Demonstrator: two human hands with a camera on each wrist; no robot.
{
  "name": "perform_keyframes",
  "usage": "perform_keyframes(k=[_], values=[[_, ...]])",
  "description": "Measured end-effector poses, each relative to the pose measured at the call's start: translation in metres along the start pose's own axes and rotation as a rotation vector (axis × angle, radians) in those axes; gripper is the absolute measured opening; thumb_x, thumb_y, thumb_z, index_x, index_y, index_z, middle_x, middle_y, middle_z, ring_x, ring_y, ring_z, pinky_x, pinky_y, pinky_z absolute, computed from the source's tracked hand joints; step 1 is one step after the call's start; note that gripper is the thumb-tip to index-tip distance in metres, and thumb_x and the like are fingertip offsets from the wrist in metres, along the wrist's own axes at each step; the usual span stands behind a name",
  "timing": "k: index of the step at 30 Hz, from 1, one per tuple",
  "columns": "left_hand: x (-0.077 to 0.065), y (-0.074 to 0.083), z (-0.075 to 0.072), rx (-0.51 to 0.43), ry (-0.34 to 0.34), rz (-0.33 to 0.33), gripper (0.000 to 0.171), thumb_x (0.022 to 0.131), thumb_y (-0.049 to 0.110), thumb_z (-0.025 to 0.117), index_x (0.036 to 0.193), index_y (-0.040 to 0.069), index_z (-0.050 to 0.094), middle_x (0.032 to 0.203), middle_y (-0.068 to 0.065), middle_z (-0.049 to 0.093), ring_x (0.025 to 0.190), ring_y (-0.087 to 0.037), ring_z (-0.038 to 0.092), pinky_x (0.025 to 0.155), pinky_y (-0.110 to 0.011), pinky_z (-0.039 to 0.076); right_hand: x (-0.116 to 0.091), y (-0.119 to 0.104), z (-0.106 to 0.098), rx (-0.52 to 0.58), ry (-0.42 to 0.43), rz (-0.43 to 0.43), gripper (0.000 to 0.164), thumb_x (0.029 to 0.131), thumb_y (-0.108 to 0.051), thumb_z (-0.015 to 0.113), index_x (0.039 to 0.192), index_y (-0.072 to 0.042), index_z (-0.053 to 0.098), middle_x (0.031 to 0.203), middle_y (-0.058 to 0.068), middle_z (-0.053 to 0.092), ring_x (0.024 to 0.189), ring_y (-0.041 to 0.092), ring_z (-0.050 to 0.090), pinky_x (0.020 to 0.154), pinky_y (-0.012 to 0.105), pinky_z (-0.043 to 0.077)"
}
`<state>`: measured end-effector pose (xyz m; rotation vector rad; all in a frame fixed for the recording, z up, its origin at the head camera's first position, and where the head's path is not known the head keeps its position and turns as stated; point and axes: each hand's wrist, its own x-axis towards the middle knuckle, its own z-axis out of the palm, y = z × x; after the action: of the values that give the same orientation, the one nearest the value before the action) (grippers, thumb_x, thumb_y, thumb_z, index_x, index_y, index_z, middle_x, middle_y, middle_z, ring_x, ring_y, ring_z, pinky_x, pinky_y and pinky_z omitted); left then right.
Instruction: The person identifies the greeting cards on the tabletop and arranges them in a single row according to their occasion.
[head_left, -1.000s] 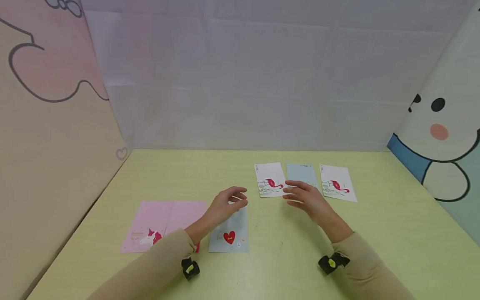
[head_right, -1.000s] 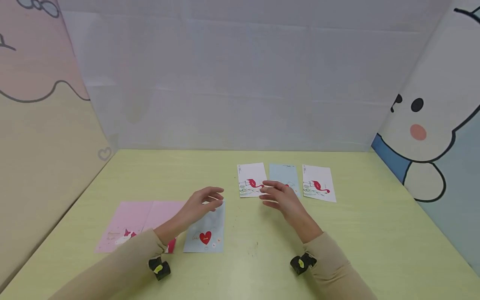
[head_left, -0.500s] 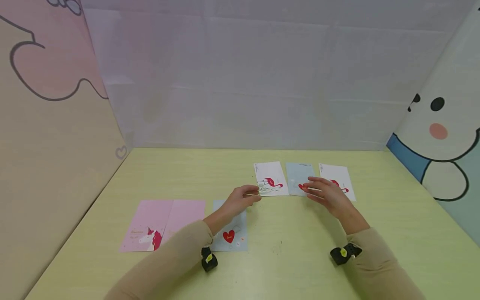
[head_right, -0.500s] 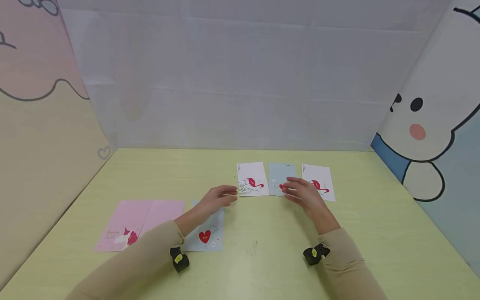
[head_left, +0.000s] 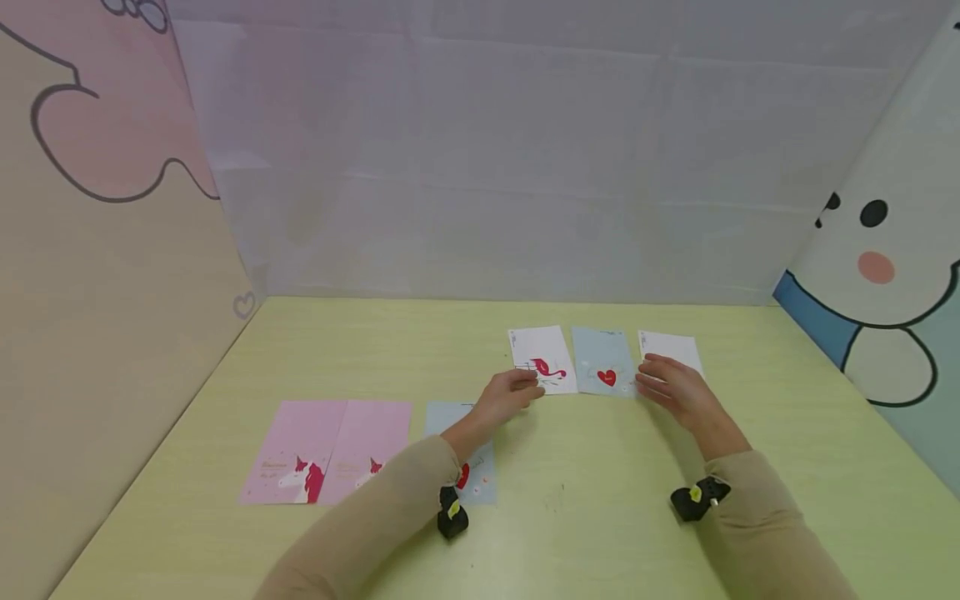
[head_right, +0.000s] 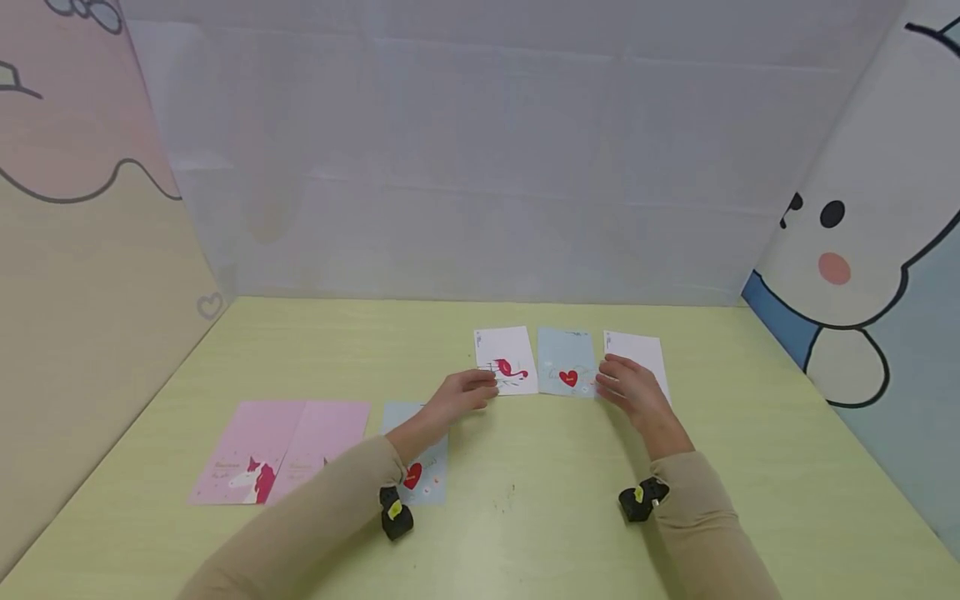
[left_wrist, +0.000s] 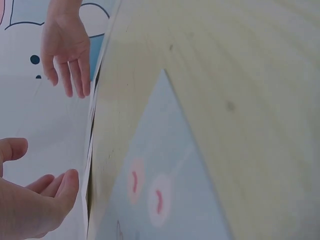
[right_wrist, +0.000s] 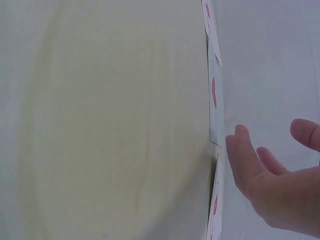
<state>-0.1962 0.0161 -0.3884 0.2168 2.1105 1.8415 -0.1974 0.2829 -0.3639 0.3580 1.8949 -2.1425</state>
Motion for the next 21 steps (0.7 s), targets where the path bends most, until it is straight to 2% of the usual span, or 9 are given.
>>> perform_keyframes(k=[3,6,13,21], values=[[0.009,-0.002,0.007,0.014,0.018,0.028,0.040,0.086,0.011,0.057,0.120,-0.009,0.047,0.116,-0.020,0.052,0.102,-0.027,0.052,0.080,-0.034,0.045,0.002,-0.001,-0.002,-0.026,0.009,0.017,0.058,0.093,-0.013,0.039,0.138,0.006,0.008,0.129,0.023,0.028,0.100,0.014,0.050,0.092,0.029,0.036],[0.016,-0.002,0.016,0.005,0.039,0.036,0.040,0.085,0.009,0.057,0.118,-0.011,0.048,0.113,-0.022,0.053,0.100,-0.028,0.053,0.078,-0.032,0.046,0.004,-0.002,-0.003,-0.050,0.013,0.031,0.058,0.094,-0.016,0.036,0.138,0.005,0.007,0.138,0.025,0.013,0.110,0.021,0.042,0.093,0.030,0.034],[0.030,-0.003,0.035,-0.031,0.087,-0.028,0.044,0.083,0.010,0.060,0.120,-0.008,0.047,0.113,-0.019,0.054,0.100,-0.025,0.054,0.076,-0.029,0.047,0.008,-0.003,-0.005,-0.064,0.021,0.073,0.059,0.093,-0.019,0.037,0.138,0.006,0.008,0.139,0.026,0.011,0.109,0.023,0.042,0.090,0.030,0.038],[0.041,0.000,0.052,-0.039,0.102,-0.104,0.044,0.084,0.013,0.060,0.122,-0.004,0.047,0.119,-0.015,0.051,0.102,-0.023,0.053,0.076,-0.028,0.047,0.008,-0.005,-0.007,-0.098,-0.018,0.093,0.056,0.094,-0.019,0.033,0.137,0.007,0.008,0.139,0.028,0.011,0.104,0.021,0.046,0.088,0.032,0.040]])
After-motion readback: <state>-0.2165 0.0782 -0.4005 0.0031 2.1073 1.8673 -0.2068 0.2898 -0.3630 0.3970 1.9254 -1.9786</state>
